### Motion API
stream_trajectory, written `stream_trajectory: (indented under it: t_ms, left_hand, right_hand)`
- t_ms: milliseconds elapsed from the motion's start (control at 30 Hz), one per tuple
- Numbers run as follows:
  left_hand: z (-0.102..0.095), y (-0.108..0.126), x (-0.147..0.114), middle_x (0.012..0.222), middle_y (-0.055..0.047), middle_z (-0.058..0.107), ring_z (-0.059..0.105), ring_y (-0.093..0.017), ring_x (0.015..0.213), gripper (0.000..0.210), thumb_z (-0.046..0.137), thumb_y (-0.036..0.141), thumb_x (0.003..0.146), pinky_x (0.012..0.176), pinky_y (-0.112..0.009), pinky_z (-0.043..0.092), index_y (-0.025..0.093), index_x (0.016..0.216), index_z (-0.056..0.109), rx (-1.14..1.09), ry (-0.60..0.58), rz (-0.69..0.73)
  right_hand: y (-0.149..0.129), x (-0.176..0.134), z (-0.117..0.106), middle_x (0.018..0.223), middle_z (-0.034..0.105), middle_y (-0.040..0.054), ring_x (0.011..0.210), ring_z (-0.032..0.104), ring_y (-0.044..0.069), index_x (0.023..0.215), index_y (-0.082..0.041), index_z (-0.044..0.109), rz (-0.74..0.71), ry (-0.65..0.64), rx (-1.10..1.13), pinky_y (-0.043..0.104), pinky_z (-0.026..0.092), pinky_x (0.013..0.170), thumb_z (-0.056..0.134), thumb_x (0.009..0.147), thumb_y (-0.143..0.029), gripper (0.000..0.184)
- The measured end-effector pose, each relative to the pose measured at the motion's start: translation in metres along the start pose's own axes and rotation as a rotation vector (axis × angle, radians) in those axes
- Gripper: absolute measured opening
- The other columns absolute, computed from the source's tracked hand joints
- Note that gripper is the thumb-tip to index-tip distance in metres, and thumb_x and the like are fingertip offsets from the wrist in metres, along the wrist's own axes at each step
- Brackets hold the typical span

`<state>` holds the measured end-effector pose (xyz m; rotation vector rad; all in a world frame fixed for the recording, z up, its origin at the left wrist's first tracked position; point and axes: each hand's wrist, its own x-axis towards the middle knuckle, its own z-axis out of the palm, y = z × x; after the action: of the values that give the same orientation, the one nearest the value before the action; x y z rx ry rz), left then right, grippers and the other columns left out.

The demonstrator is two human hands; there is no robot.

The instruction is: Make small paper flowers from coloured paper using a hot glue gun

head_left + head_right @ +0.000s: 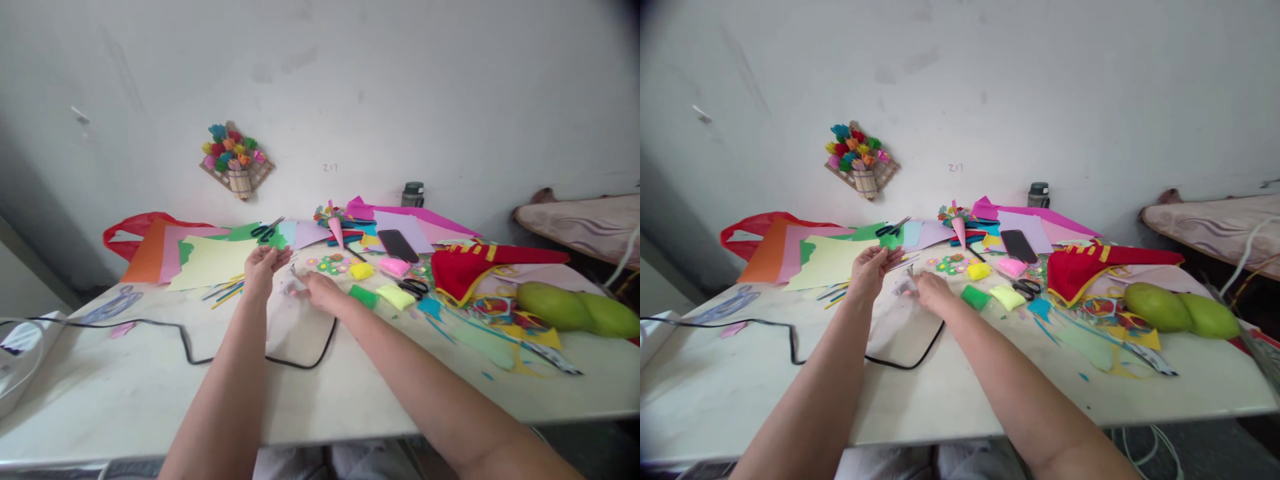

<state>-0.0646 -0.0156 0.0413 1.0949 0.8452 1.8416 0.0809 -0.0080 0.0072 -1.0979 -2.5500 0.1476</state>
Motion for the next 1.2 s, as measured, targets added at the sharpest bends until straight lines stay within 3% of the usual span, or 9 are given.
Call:
stream_trajectory:
  t_ms: [267, 400, 467, 567, 733, 967, 1200]
  left_hand:
    - [0.008, -0.020, -0.007, 0.074, -0.007, 0.067, 0.066, -0.020, 0.075, 0.028, 0.069, 0.025, 0.062, 0.074, -0.033, 0.049, 0.015, 0.072, 0.045, 0.018, -0.106, -0.141]
    - [0.008, -0.023, -0.008, 0.075, -0.007, 0.068, 0.065, -0.019, 0.076, 0.024, 0.068, 0.022, 0.064, 0.077, -0.033, 0.049, 0.014, 0.074, 0.047, 0.007, -0.109, -0.154]
    - [0.008, -0.023, -0.008, 0.077, -0.008, 0.068, 0.065, -0.019, 0.077, 0.022, 0.066, 0.022, 0.065, 0.079, -0.034, 0.048, 0.014, 0.075, 0.048, 0.014, -0.105, -0.157]
    - [0.005, -0.025, -0.008, 0.078, -0.009, 0.068, 0.065, -0.020, 0.080, 0.020, 0.066, 0.022, 0.066, 0.080, -0.035, 0.048, 0.013, 0.075, 0.050, 0.028, -0.114, -0.170]
    - [0.003, -0.030, -0.007, 0.073, -0.008, 0.068, 0.065, -0.022, 0.078, 0.020, 0.066, 0.022, 0.065, 0.075, -0.036, 0.050, 0.013, 0.075, 0.051, 0.018, -0.148, -0.206]
    - [0.008, -0.029, -0.010, 0.073, -0.009, 0.068, 0.066, -0.021, 0.075, 0.021, 0.067, 0.022, 0.064, 0.074, -0.035, 0.051, 0.012, 0.075, 0.052, 0.033, -0.182, -0.238]
    - [0.005, -0.032, -0.010, 0.080, -0.010, 0.068, 0.065, -0.021, 0.082, 0.021, 0.067, 0.023, 0.065, 0.079, -0.034, 0.049, 0.012, 0.078, 0.054, 0.026, -0.266, -0.234]
  right_hand:
    - [-0.011, 0.000, 0.012, 0.098, 0.059, 0.0126, 0.092, 0.052, 0.022, 0.109, -0.012, 0.055, -0.036, 0.058, -0.153, 0.029, 0.038, 0.076, 0.040, 0.079, -0.014, 0.033]
    - [-0.004, 0.002, 0.006, 0.096, 0.060, 0.0118, 0.092, 0.052, 0.022, 0.101, -0.016, 0.061, -0.021, 0.090, -0.154, 0.031, 0.036, 0.079, 0.043, 0.081, -0.030, 0.030]
    - [0.005, 0.003, -0.002, 0.096, 0.061, 0.0103, 0.093, 0.052, 0.021, 0.095, -0.018, 0.064, 0.026, 0.128, -0.145, 0.031, 0.034, 0.081, 0.039, 0.084, -0.034, 0.032]
    - [0.021, 0.001, -0.014, 0.095, 0.063, 0.0072, 0.090, 0.053, 0.018, 0.089, -0.020, 0.065, 0.130, 0.175, -0.155, 0.029, 0.033, 0.079, 0.036, 0.085, -0.027, 0.030]
    - [0.041, -0.003, -0.019, 0.098, 0.063, 0.0064, 0.095, 0.052, 0.020, 0.091, -0.024, 0.067, 0.289, 0.085, -0.201, 0.031, 0.032, 0.080, 0.044, 0.082, -0.029, 0.026]
    - [0.043, 0.002, -0.004, 0.102, 0.062, 0.0071, 0.100, 0.046, 0.024, 0.094, -0.028, 0.067, 0.252, 0.053, -0.212, 0.039, 0.026, 0.088, 0.048, 0.080, -0.034, 0.025]
    - [0.042, 0.004, -0.001, 0.094, 0.063, 0.0098, 0.097, 0.048, 0.023, 0.081, -0.022, 0.070, 0.207, 0.096, -0.178, 0.037, 0.027, 0.086, 0.053, 0.077, -0.029, 0.019]
